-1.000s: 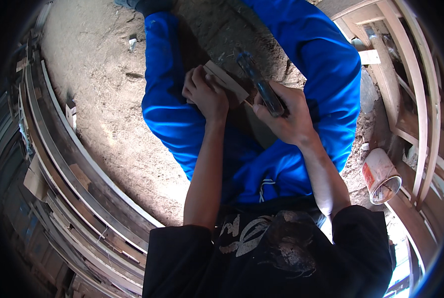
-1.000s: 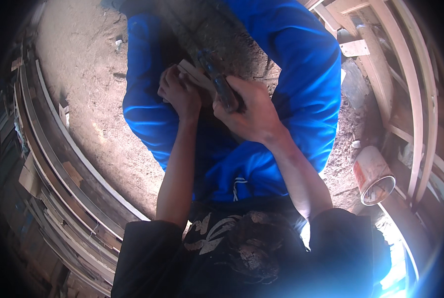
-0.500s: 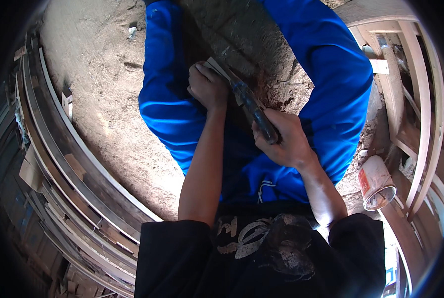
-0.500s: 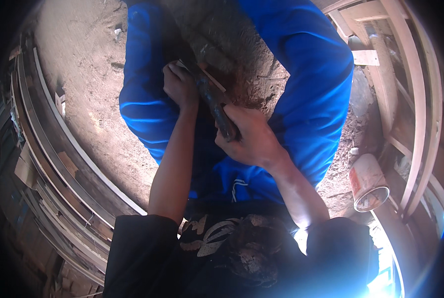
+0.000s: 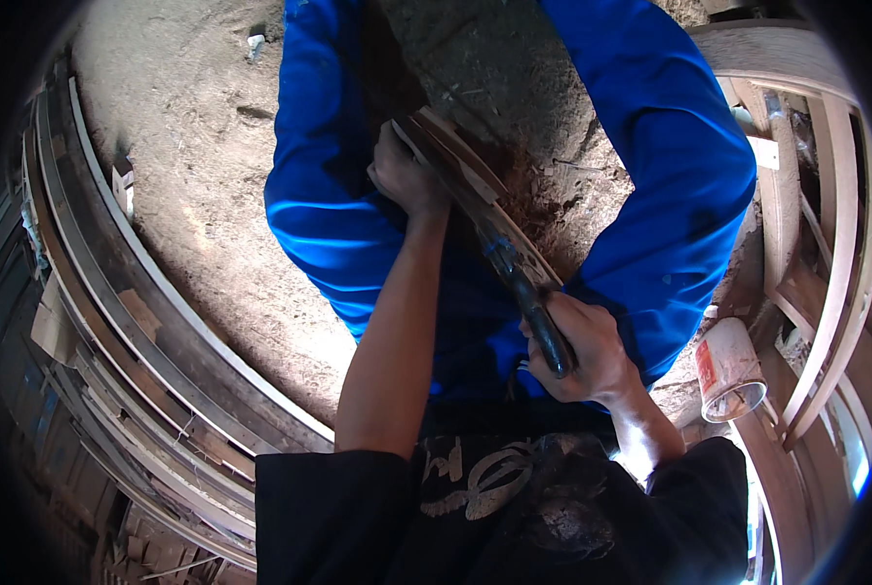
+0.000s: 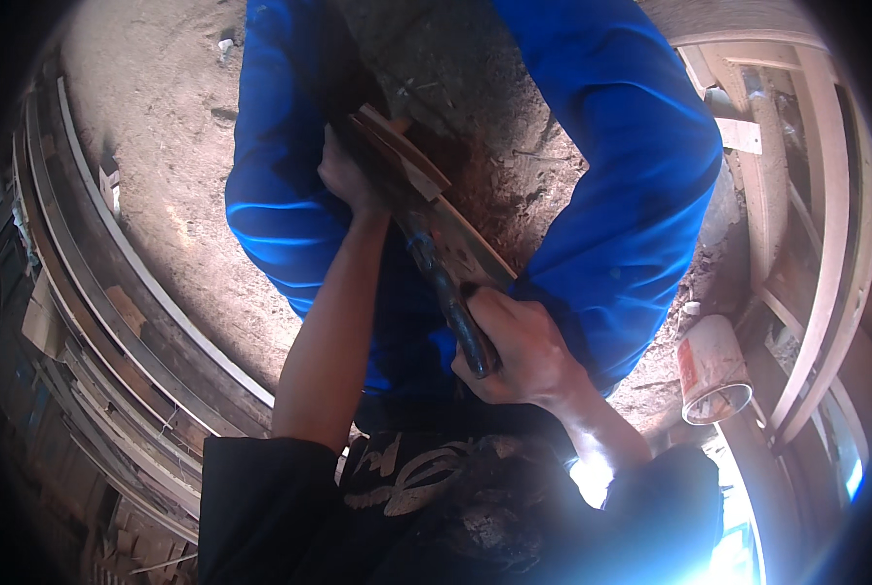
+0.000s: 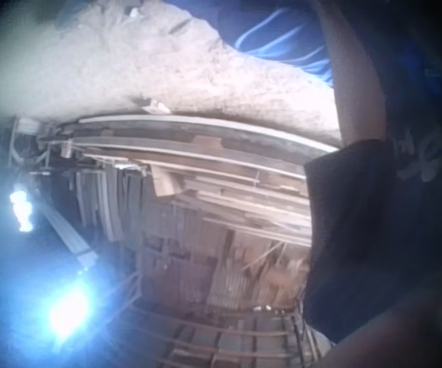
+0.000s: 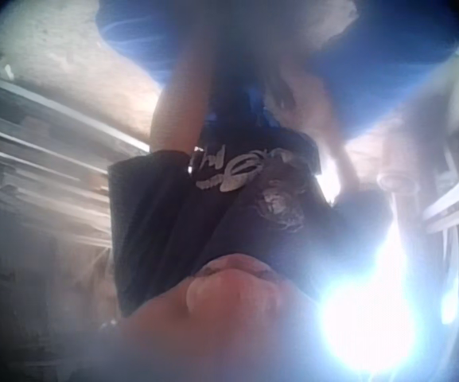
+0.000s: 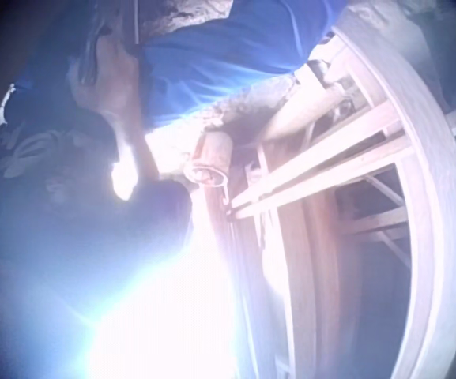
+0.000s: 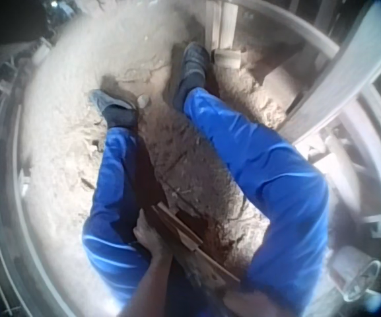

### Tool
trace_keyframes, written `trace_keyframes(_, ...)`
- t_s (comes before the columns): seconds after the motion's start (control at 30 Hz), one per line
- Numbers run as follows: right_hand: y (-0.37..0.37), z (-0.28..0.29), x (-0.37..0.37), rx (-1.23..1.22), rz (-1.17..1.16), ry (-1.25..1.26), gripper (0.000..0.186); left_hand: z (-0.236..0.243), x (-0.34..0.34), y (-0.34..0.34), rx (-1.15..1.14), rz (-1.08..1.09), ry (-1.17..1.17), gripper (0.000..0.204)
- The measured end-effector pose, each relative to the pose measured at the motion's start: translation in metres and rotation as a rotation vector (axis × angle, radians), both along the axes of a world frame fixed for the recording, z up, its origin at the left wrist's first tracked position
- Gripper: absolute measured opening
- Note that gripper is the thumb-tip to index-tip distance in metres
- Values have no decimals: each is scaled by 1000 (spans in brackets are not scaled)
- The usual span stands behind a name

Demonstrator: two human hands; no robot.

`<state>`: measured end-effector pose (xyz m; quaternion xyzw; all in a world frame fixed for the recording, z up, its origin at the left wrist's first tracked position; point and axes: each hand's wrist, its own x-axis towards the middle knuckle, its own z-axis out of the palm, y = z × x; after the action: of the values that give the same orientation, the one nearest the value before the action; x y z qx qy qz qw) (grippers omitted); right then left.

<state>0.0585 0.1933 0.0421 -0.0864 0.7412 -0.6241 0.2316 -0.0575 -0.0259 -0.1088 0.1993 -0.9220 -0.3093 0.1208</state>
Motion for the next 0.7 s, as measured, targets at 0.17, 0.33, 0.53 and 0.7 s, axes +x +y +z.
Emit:
trace_keyframes(0.17,10,5,-2,12,13,-3,21,-1,-5,4,-38,-2,86,29)
trace_keyframes(0.33,7,9,-3,51,48,-47,21,4,-3,4,31,8,38,29)
trace_keyframes(0.53,-19,26,-11,123,-72,-128,16,3,-7,3,5,8,-99,35)
trace_keyframes(0.7,-21,23,-11,195,-96,-167,27,1,-8,0,-65,-22,-55,41)
